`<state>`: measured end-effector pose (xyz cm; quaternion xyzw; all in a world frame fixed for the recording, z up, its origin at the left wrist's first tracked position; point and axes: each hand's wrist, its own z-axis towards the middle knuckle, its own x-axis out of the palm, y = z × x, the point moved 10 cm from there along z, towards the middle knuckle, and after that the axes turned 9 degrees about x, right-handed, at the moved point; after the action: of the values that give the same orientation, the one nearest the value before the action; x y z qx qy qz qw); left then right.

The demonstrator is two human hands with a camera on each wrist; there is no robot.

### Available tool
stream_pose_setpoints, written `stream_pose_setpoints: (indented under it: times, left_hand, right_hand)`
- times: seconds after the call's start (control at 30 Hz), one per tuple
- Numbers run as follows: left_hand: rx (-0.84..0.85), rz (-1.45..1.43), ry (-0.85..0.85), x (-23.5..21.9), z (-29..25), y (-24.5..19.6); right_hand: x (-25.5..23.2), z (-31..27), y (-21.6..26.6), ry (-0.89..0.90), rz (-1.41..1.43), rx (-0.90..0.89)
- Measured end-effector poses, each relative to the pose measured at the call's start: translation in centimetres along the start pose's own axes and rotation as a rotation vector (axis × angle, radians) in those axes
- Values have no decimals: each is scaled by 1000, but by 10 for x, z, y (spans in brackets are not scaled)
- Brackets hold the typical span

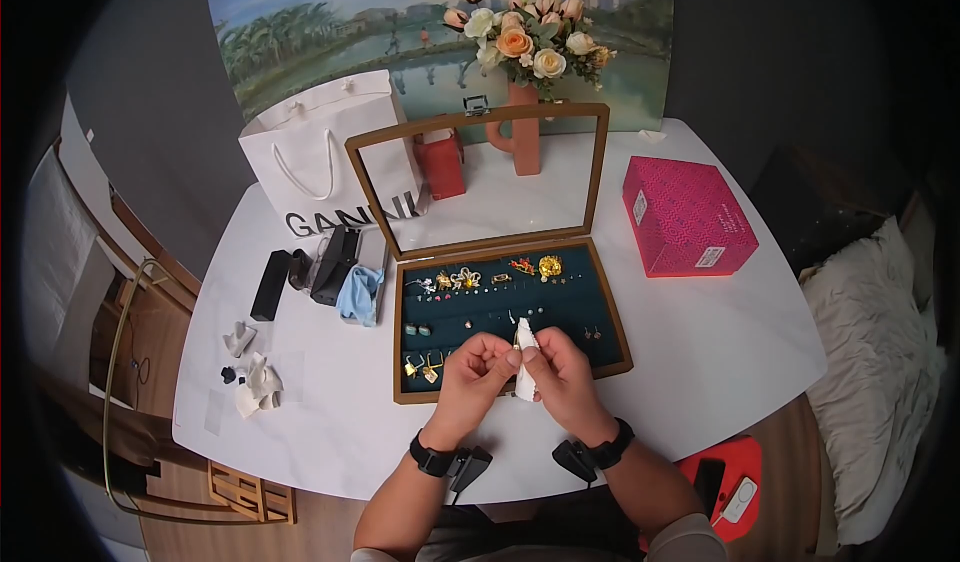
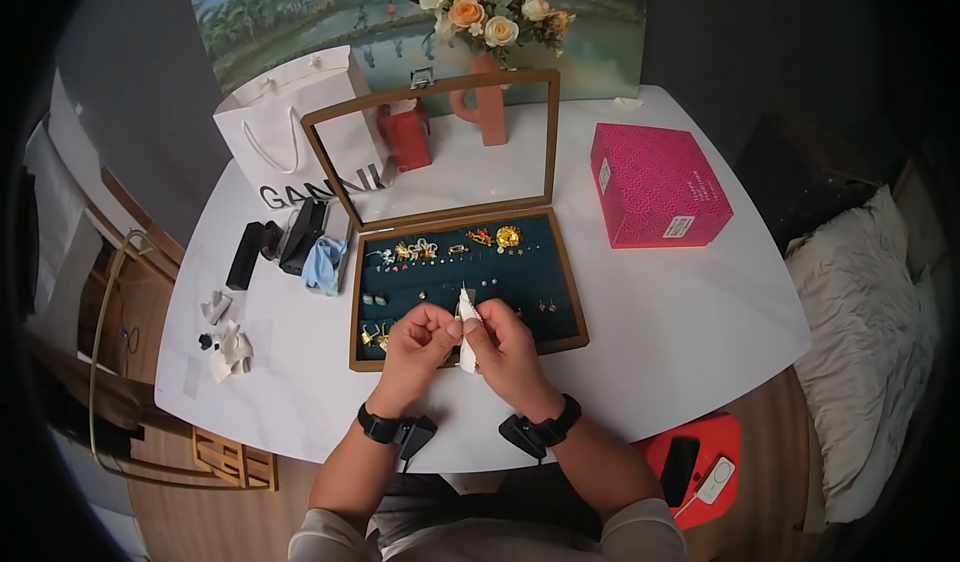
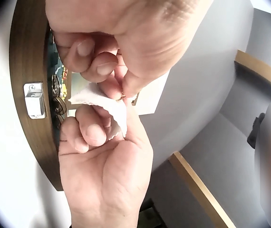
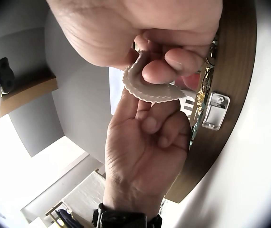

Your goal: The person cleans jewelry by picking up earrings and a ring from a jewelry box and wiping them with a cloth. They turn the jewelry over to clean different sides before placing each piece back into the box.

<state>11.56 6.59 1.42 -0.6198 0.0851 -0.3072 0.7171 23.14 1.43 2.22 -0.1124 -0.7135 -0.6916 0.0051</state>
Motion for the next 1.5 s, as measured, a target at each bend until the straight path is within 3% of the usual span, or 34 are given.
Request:
stream_pose_setpoints:
  times: [1.5]
  left_hand:
    - [28, 122, 11, -2, -1, 4]
  right_hand:
    - [0, 0, -6, 8, 14, 25]
